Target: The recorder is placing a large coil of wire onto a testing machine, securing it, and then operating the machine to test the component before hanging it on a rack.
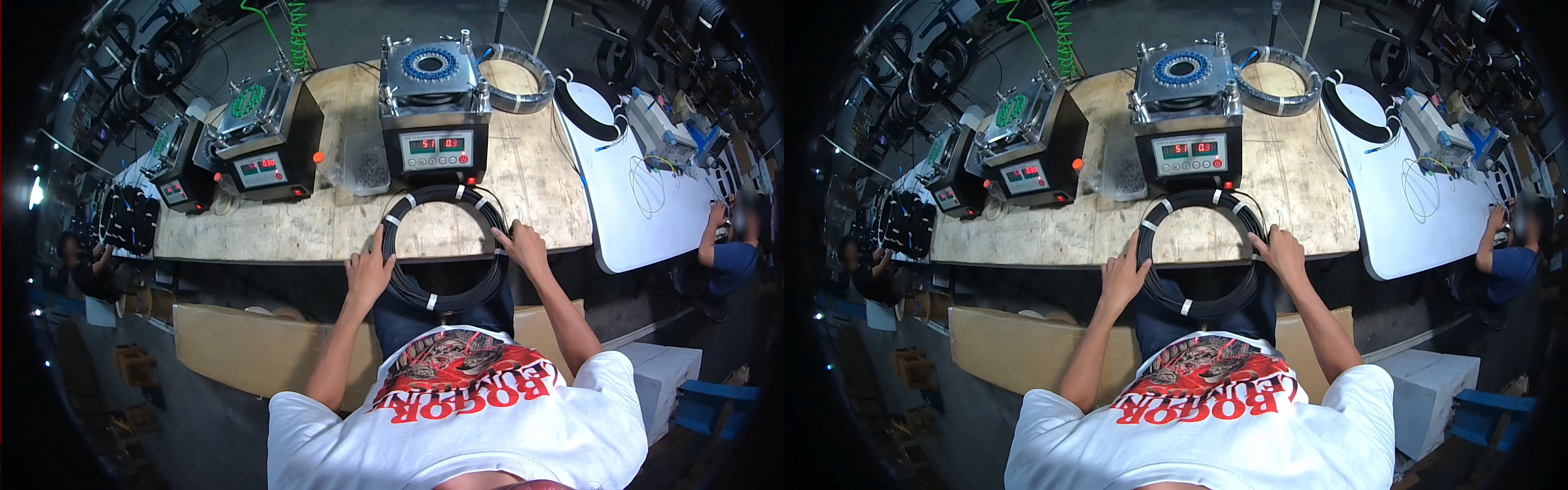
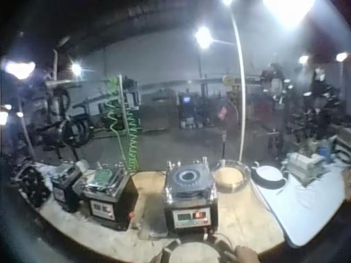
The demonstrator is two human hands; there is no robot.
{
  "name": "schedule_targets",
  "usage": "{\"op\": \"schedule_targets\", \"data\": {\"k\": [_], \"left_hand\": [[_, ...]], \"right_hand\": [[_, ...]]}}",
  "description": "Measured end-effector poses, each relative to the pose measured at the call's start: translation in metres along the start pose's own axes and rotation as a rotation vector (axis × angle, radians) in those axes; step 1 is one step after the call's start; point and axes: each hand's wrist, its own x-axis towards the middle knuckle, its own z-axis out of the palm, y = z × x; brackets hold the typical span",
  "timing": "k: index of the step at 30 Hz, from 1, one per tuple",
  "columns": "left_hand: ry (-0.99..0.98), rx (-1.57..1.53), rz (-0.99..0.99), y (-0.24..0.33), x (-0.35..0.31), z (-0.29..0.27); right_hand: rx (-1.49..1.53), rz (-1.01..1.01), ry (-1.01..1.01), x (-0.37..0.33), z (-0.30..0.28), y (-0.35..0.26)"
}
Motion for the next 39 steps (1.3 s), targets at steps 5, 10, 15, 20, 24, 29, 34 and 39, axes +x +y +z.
{"op": "schedule_targets", "data": {"k": [5,10,15,20,24,29,34,39], "left_hand": [[-0.03,-0.144,0.016,0.004,0.046,-0.061],[0.391,-0.511,0.273,0.036,0.146,-0.14],[0.315,-0.645,0.259,0.067,0.236,-0.172],[0.178,-0.719,0.326,0.082,0.266,-0.18],[-0.066,-0.814,0.184,0.09,0.252,-0.213],[-0.068,-0.791,0.267,0.08,0.26,-0.219],[0.202,-0.316,0.429,0.072,0.298,-0.195],[0.414,-0.279,0.483,0.042,0.327,-0.178]], "right_hand": [[0.058,-0.161,0.107,0.067,-0.031,0.018],[0.755,-0.355,0.09,0.19,-0.105,-0.044],[0.726,-0.261,0.081,0.264,-0.153,-0.11],[0.7,-0.147,-0.02,0.289,-0.157,-0.135],[1.13,-0.09,-0.094,0.29,-0.169,-0.137],[1.489,-0.043,-0.163,0.273,-0.202,-0.188],[1.496,-0.054,-0.054,0.27,-0.2,-0.234],[1.572,-0.244,0.006,0.255,-0.19,-0.251]]}}
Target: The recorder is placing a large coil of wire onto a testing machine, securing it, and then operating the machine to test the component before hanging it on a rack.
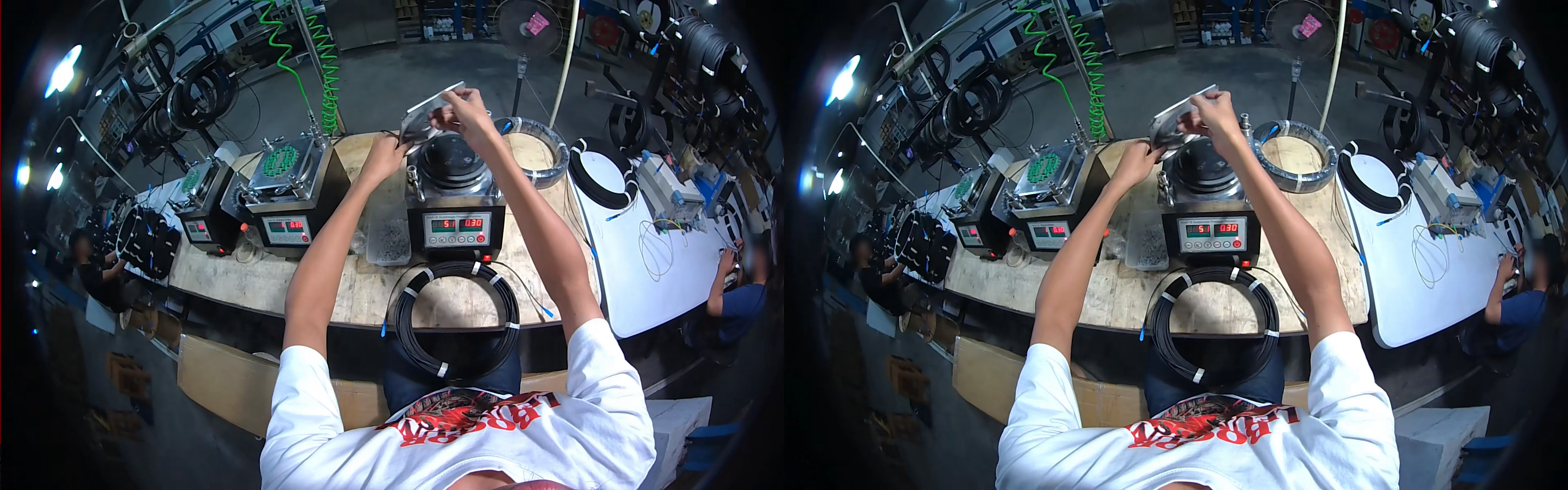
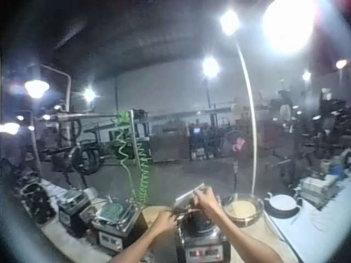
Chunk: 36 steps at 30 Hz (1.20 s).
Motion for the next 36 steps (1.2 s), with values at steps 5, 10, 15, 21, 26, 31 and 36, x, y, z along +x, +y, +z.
{"op": "schedule_targets", "data": {"k": [5,10,15,21,26,31,36], "left_hand": [[-0.087,-0.039,-0.172,-0.028,0.014,-0.013],[-0.283,-0.33,-0.258,-0.029,0.021,-0.023],[-0.566,-0.322,-0.145,-0.024,0.034,-0.033],[-0.356,-0.256,-0.099,-0.123,0.043,-0.118],[-0.038,-0.03,-0.318,-0.201,0.077,-0.156],[-0.071,-0.016,-0.547,-0.282,0.1,-0.145],[0.138,-0.137,-0.619,-0.322,0.125,-0.128]], "right_hand": [[-0.576,-0.346,-0.05,-0.014,-0.046,0.011],[-0.888,-0.497,0.092,-0.04,-0.083,0.034],[-0.967,-0.659,0.22,-0.035,-0.103,0.049],[-0.804,-0.636,0.22,-0.04,-0.075,0.051],[-0.733,-0.61,0.209,-0.039,-0.083,0.05],[-0.755,-0.505,0.216,-0.047,-0.07,0.042],[-0.723,-0.517,0.225,-0.043,-0.069,0.046]]}}
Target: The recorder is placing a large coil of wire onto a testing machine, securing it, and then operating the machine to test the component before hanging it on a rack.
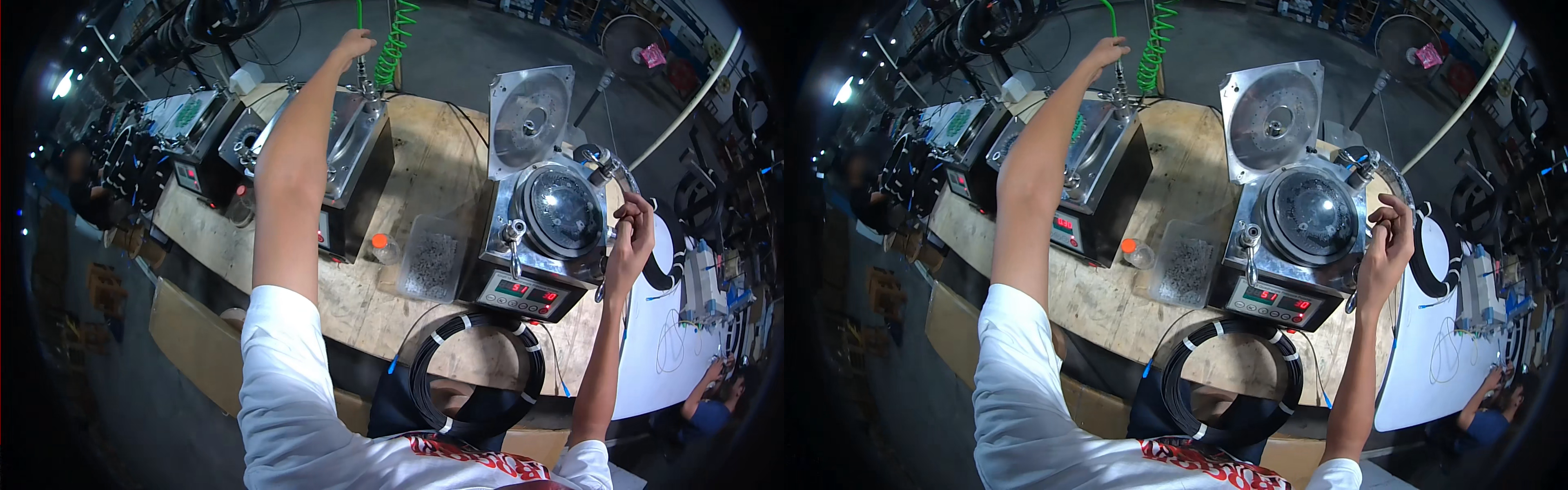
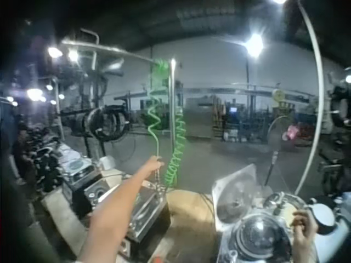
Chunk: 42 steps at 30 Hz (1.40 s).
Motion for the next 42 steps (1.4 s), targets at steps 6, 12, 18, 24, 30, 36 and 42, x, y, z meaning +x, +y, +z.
{"op": "schedule_targets", "data": {"k": [6,12,18,24,30,36,42], "left_hand": [[0.294,0.226,0.365,0.047,-0.015,0.005],[0.638,0.153,0.858,0.173,-0.079,-0.04],[0.598,-0.216,0.721,0.245,-0.132,-0.086],[0.289,-0.599,0.474,0.284,-0.187,-0.13],[0.06,-0.778,0.446,0.313,-0.219,-0.087],[-0.049,-0.853,0.51,0.32,-0.241,-0.021],[0.015,-0.95,0.448,0.35,-0.294,0.045]], "right_hand": [[-0.048,-0.01,0.008,0.003,-0.005,0.002],[-0.075,-0.042,-0.044,0.002,-0.012,0.005],[-0.018,-0.089,-0.02,0.001,-0.01,0.016],[-0.033,-0.091,-0.03,0.002,-0.004,0.018],[-0.043,-0.163,-0.057,0.01,-0.019,-0.02],[-0.412,-0.209,-0.298,0.011,0.001,-0.149],[-0.565,-0.226,-0.039,0.022,0.012,-0.116]]}}
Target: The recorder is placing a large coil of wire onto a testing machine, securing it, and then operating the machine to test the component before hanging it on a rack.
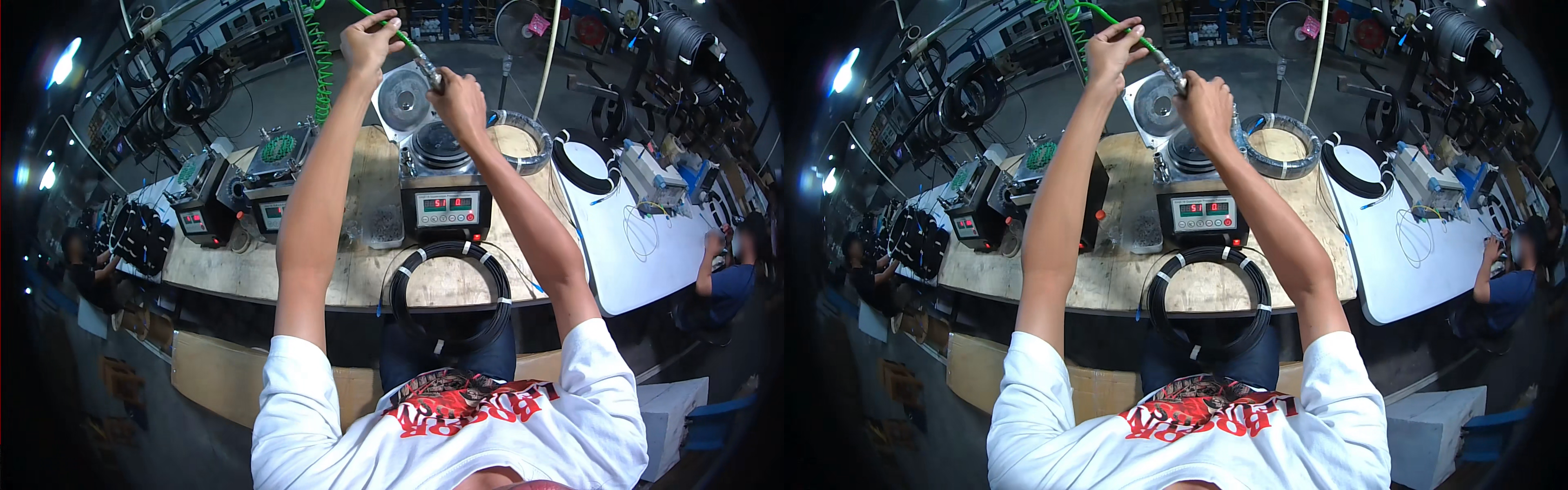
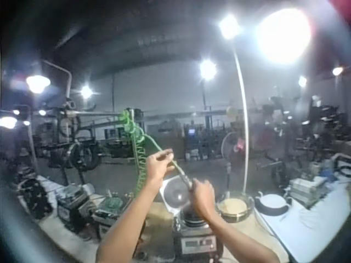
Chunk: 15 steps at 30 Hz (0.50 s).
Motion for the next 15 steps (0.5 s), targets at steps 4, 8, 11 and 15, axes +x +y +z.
{"op": "schedule_targets", "data": {"k": [4,8,11,15], "left_hand": [[-0.039,-0.13,-0.047,-0.019,-0.026,-0.014],[0.192,0.482,0.151,-0.083,-0.06,-0.05],[0.157,0.648,-0.023,-0.133,-0.089,-0.077],[0.036,0.403,-0.169,-0.16,-0.104,-0.074]], "right_hand": [[0.129,0.07,-0.111,0.012,-0.002,0.019],[0.22,-0.022,-0.27,0.033,-0.012,0.049],[0.248,-0.082,-0.394,0.036,-0.029,0.049],[0.605,0.032,-0.707,0.033,-0.046,0.053]]}}
